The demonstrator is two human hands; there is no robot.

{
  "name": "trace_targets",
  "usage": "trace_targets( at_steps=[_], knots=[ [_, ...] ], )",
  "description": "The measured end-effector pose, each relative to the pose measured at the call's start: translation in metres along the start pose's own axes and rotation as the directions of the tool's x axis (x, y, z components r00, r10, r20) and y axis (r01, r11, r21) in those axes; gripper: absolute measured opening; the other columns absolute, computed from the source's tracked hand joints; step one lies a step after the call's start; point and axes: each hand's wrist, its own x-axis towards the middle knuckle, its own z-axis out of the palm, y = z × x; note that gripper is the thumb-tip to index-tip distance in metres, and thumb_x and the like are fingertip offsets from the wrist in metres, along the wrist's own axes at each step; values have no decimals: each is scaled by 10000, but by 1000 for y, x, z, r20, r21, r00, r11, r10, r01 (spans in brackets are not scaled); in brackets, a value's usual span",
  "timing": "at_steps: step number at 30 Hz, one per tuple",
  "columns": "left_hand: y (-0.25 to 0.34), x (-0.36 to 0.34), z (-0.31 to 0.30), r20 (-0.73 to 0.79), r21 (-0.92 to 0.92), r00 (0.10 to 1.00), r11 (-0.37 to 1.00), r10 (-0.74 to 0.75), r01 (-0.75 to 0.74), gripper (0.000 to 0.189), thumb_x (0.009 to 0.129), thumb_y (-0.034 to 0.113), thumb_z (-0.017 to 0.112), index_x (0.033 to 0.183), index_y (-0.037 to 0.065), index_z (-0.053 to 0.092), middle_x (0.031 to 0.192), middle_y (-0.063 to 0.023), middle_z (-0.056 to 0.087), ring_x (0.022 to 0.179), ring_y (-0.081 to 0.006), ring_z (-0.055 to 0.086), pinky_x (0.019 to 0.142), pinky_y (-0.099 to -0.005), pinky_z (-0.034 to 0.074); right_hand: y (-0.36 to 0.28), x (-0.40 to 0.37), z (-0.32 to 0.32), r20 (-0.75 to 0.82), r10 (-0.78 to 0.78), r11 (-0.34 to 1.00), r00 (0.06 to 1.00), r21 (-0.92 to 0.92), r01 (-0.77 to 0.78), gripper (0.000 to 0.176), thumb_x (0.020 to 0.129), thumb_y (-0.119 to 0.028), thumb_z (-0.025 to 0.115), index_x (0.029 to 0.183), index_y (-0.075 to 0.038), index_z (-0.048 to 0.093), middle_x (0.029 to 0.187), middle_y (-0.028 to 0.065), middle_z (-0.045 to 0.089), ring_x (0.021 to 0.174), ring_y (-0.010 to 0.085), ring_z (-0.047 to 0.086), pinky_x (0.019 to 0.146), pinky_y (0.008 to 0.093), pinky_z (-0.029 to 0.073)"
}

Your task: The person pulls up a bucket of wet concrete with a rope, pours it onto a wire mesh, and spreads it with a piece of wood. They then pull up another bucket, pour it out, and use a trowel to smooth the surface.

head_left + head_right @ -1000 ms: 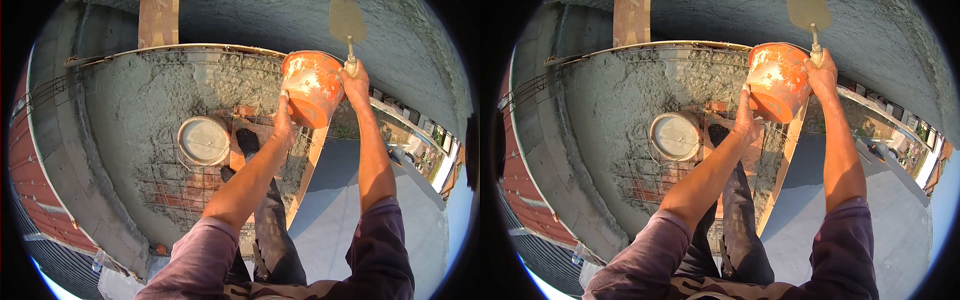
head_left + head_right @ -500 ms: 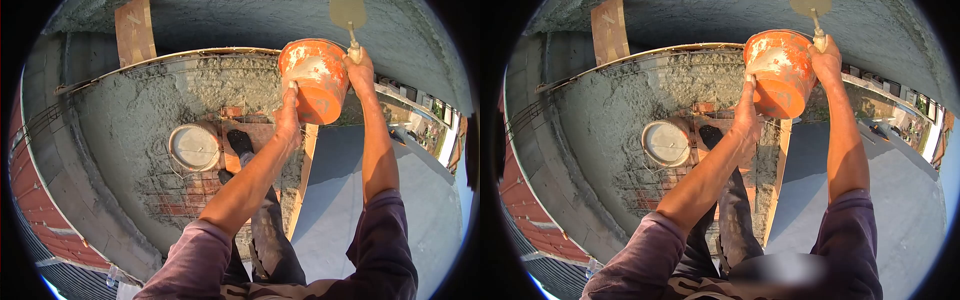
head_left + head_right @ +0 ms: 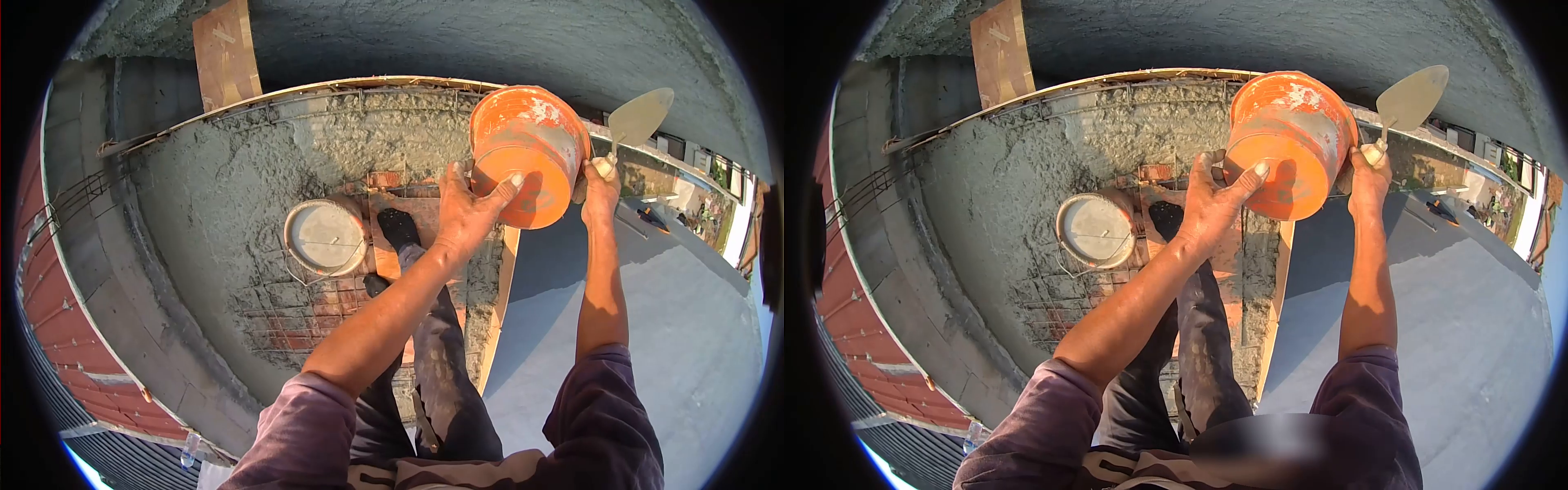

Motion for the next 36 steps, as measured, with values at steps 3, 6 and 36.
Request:
trace_targets(
  at_steps=[3, 6, 36],
  knots=[
    [36, -25, -14, 0, 378, 929, 860, 371, -343, 891, 841, 394, 845, 1421, -83, 366, 1213, -213, 505, 1225, -297, 554, 998, -435, 509, 12, -34, 16, 102, 136, 902, 985, 399, -166, 151, 947, -14, 676, 1080, -49, 613, 1008, 62, 689, 873, 172, 693, 780, 308, 578],
    [40, -26, -34, 113, 590, 806, 613, 582, -525, 864, 829, 354, 854, 1438, -50, 392, 1234, -172, 477, 1260, -288, 516, 944, -396, 555, -10, -70, 74, 268, 265, 525, 926, 766, -372, 168, 915, 17, 677, 1073, -20, 633, 1009, 102, 711, 864, 268, 718, 779, 424, 624],
    [-128, -305, -322, -520, 560, 848, 707, -105, 431, 608, 900, 191, 760, 1398, -57, 514, 1404, -183, 537, 1312, -298, 507, 1115, -408, 385, 5, -24, -124, -157, -268, 543, 951, -840, 15, 436, 796, -125, 780, 1174, -24, 587, 1234, 216, 648, 1107, 423, 645, 882, 504, 551]
  ],
)
